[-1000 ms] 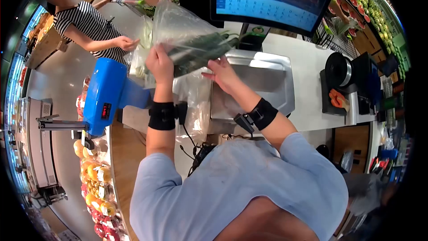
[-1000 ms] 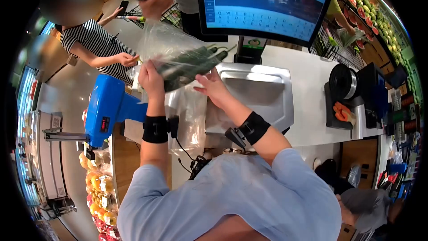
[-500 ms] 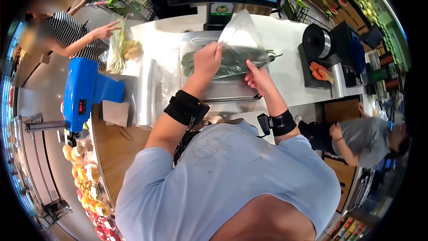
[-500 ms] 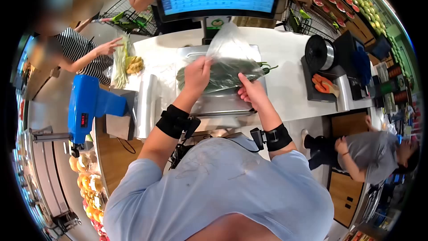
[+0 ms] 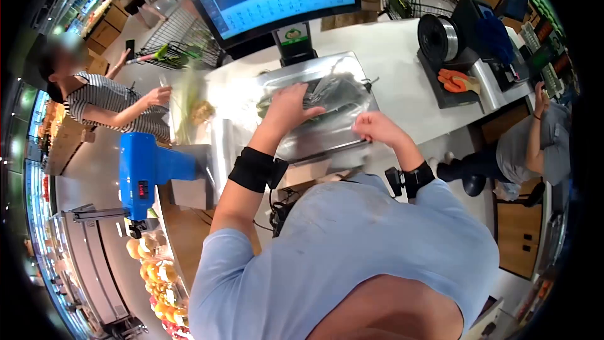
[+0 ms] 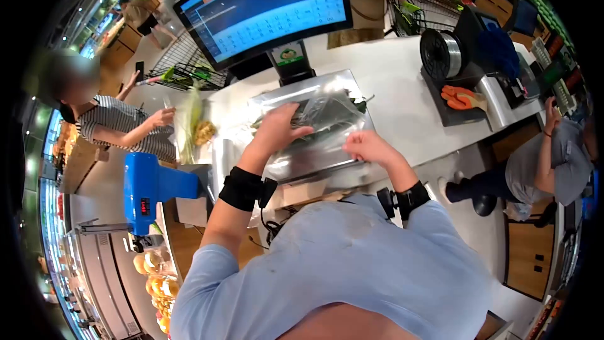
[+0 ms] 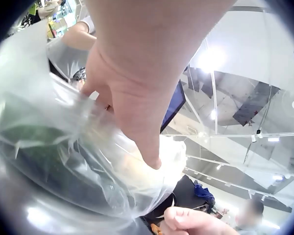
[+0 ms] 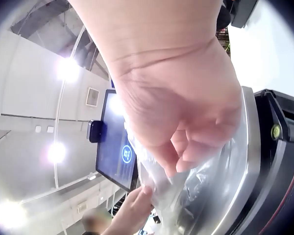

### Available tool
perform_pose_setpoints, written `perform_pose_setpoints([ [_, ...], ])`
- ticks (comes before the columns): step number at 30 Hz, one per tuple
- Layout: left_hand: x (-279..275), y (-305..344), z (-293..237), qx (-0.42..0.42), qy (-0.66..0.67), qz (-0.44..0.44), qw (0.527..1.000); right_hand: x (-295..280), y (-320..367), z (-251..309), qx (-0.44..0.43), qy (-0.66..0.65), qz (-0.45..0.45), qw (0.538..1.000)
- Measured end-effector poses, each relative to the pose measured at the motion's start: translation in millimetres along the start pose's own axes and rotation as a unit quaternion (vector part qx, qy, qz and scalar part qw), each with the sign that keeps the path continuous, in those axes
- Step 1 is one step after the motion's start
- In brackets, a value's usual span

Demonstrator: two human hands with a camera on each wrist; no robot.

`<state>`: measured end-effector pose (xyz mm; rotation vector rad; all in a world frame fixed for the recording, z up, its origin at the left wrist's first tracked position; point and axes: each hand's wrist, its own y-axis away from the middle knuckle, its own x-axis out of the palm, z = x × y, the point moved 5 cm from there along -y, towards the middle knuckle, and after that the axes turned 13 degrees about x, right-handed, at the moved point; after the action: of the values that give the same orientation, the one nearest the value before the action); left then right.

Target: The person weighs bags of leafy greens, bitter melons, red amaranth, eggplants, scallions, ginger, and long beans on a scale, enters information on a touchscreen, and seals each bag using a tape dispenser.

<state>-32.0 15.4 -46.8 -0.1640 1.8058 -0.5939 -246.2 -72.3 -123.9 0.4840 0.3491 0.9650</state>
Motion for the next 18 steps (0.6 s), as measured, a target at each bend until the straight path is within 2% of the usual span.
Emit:
perform_pose_setpoints([
  [2,-12.1,2.2,8.3,-0.013,-0.026,0.019,0.999,17.3,-6.0,-4.9,-0.014,0.102,0.05,0.993],
  [4,-35.1,-2.7,10.2,-0.035,0.012,0.03,0.999,34.9,-3.1,7.1,-0.026,0.127,0.072,0.989],
  [6,-64.9,-14.5,10.5,-0.045,-0.013,0.027,0.999,48.3,-2.3,15.8,-0.028,0.153,0.092,0.984],
  [8,-98.3,-27.8,15.5,-0.066,-0.087,-0.054,0.993,60.0,-1.8,19.3,-0.013,0.158,0.134,0.978],
  [9,-115.0,-35.2,19.3,-0.049,-0.114,-0.123,0.985,63.2,-1.0,22.0,-0.009,0.168,0.135,0.976],
  [12,-147.0,-54.0,40.8,-0.075,-0.256,-0.165,0.949,68.5,2.7,27.4,-0.017,0.187,0.149,0.971],
  [13,-152.0,-59.2,48.6,-0.077,-0.257,-0.168,0.949,68.8,4.2,28.7,-0.017,0.188,0.152,0.97],
  [15,-156.4,-68.9,68.2,-0.141,-0.279,-0.115,0.943,65.8,5.1,28.8,-0.019,0.193,0.147,0.97],
  [18,-157.0,-79.5,84.6,-0.138,-0.294,-0.109,0.94,60.1,5.1,27.4,-0.022,0.191,0.136,0.972],
])
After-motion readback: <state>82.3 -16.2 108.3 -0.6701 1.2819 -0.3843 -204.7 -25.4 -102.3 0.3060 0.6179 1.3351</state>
